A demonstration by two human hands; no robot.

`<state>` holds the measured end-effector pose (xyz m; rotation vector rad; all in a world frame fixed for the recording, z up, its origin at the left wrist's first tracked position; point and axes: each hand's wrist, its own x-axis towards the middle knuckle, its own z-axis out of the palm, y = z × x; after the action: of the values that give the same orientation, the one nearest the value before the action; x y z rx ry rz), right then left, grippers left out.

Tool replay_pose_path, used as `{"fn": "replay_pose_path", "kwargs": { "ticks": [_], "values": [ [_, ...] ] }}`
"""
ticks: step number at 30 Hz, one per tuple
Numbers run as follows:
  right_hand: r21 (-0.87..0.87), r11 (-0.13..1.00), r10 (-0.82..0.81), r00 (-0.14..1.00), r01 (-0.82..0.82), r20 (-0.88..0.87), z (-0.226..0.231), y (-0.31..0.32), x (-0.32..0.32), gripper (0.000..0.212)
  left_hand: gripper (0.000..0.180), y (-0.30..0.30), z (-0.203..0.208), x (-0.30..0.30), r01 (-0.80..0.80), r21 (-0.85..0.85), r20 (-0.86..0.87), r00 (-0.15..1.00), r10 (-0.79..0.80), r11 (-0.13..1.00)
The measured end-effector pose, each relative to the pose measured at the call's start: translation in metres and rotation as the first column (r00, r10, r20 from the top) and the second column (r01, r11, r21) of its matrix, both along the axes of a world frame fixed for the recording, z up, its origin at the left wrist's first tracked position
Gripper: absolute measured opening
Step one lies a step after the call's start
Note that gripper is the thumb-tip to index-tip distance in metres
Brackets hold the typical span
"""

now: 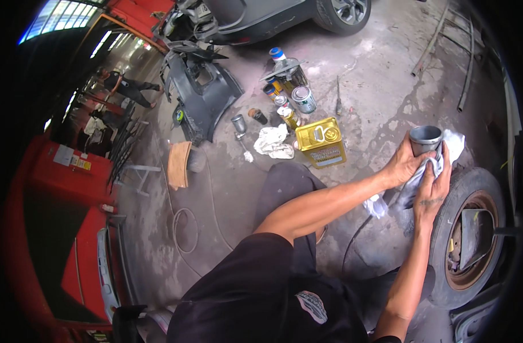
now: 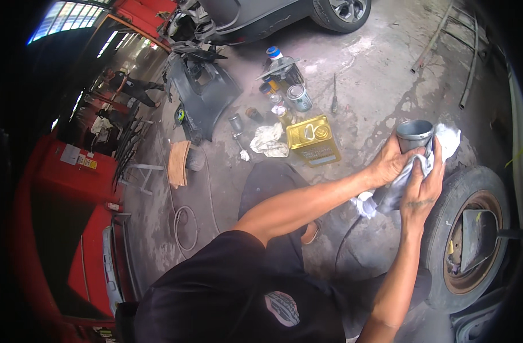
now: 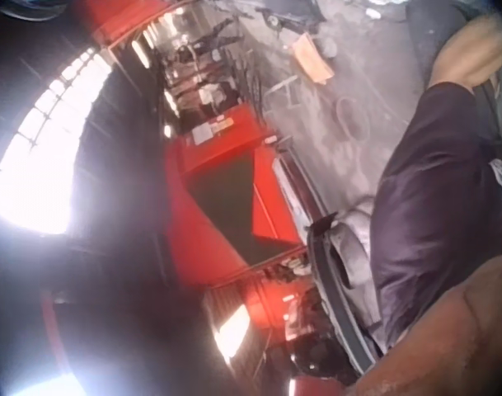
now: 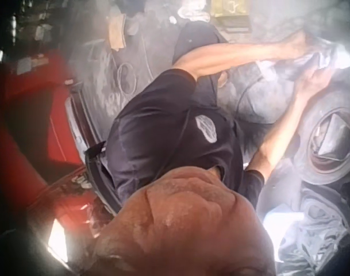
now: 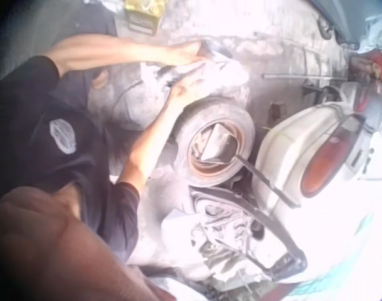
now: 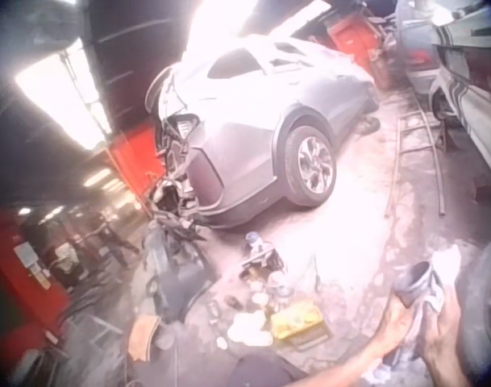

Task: The person sits on the floor and cleans a paint spray gun using a white cloth. They wipe the exterior of the gun, remove the cup, and clean the interior and exterior of the cup. They then pour a liquid from a yellow container into the cup and continue wiping the components.

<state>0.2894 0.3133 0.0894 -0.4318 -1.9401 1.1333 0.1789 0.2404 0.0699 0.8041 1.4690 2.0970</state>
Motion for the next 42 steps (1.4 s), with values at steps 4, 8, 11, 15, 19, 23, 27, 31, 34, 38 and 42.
{"fn": "replay_pose_path", "kwargs": {
  "ticks": [4,8,11,15,19,23,27,31,34,38,42],
  "values": [
    [-0.317,0.935,0.176,0.984,-0.160,0.023,0.011,0.065,-0.047,0.042,0.094,-0.013,0.002,0.011,-0.034,-0.079,-0.078,0.997,0.028,0.996],
    [-0.398,0.906,0.150,0.989,-0.143,-0.014,-0.002,0.062,-0.040,0.041,0.092,-0.003,0.004,0.001,0.025,-0.031,-0.081,0.996,-0.027,0.999],
    [0.133,0.983,-0.116,0.990,0.127,-0.083,-0.001,-0.025,-0.029,0.047,0.050,0.013,-0.059,-0.046,-0.158,0.059,-0.193,0.967,0.167,0.986],
    [-0.302,0.953,-0.020,1.000,0.014,-0.017,0.011,0.026,-0.035,0.035,0.055,-0.006,-0.009,-0.003,0.257,0.067,0.252,0.930,-0.266,0.964],
    [-0.297,0.955,0.085,0.939,0.019,0.333,0.020,0.088,-0.039,0.053,0.070,-0.012,0.012,0.018,0.160,-0.038,0.086,0.984,-0.157,0.986],
    [-0.479,0.872,-0.077,0.995,0.099,0.065,0.004,0.111,-0.012,0.042,0.075,0.000,0.001,-0.009,0.247,-0.044,0.176,0.956,-0.236,0.968],
    [0.269,0.955,-0.128,0.992,0.123,0.001,-0.010,-0.034,-0.015,0.050,0.053,-0.001,-0.046,-0.017,0.238,0.139,0.206,0.942,-0.263,0.961],
    [0.315,0.932,-0.190,0.982,0.179,0.005,-0.002,-0.034,-0.026,0.051,0.046,0.000,-0.061,-0.023,0.079,-0.117,-0.416,0.901,-0.121,0.990],
    [-0.286,0.958,0.024,0.983,0.028,0.179,0.011,0.041,-0.042,0.039,0.059,0.000,-0.040,-0.016,-0.022,-0.248,-0.195,0.980,-0.028,0.968],
    [-0.348,0.937,0.039,0.984,0.023,0.172,0.004,0.063,-0.033,0.041,0.055,0.012,-0.030,-0.011,0.132,-0.024,0.156,0.980,-0.127,0.991],
    [0.212,0.884,-0.404,0.909,0.417,-0.104,0.005,-0.029,-0.035,0.041,0.062,-0.015,-0.036,-0.038,0.104,-0.250,-0.141,0.980,-0.143,0.962]
  ]
}}
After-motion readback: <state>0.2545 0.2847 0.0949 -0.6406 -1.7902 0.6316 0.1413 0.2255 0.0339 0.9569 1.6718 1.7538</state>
